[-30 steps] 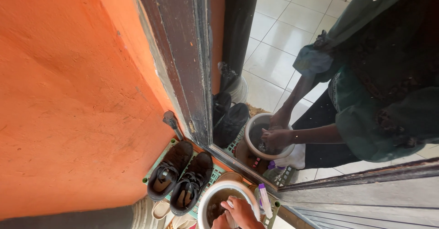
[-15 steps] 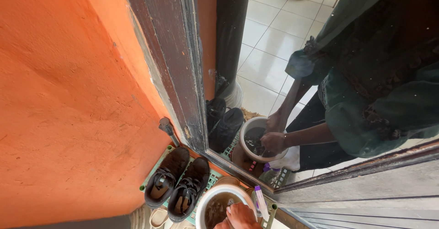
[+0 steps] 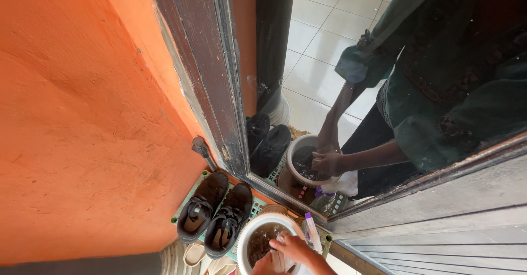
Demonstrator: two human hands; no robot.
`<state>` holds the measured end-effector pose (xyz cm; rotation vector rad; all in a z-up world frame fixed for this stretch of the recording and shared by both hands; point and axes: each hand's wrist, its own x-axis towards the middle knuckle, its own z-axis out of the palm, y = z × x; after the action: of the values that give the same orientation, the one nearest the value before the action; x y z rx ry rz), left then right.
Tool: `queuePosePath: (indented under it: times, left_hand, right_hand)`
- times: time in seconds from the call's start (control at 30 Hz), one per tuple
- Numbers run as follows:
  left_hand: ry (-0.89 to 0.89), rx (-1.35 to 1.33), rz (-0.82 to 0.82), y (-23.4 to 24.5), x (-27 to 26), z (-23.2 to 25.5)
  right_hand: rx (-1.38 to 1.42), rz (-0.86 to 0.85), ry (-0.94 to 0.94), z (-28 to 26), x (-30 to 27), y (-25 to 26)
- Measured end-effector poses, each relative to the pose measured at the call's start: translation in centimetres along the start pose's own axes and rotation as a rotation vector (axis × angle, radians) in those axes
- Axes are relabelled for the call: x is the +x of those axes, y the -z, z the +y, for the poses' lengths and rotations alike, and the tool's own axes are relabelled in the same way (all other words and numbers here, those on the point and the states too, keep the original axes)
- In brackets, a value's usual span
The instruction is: Cleaning a black wooden door with a cloth and a bucket of water.
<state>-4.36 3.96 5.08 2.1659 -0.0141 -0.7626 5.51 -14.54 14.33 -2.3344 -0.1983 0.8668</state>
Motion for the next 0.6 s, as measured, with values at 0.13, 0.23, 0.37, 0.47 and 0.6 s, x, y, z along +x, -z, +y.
queuePosePath:
  times: [0.13,0.23,0.37,0.47,0.6]
  left_hand:
    - [0.024,-0.258,-0.077,5.4,0.0,3.8]
    - [-0.085,-0.689,-0.082,4.7,1.0,1.5]
    - [-0.248,-0.962,-0.068,4.1,1.5,-0.6]
    - [-0.162,-1.077,-0.055,4.9,0.3,0.6]
    - [-0.044,-1.212,-0.016,6.3,-1.4,2.6]
  right_hand:
    - [0.527,-0.107,-0.205,-5.8,-5.8,5.8]
    - [0.790,-0.056,-0.122,-3.3,-5.8,4.9]
    - [0.988,0.043,-0.053,1.4,-4.0,1.3]
    - [0.907,0.137,-0.039,0.2,-5.1,1.5]
    - [0.639,0.285,-0.145,-5.0,-8.4,2.9]
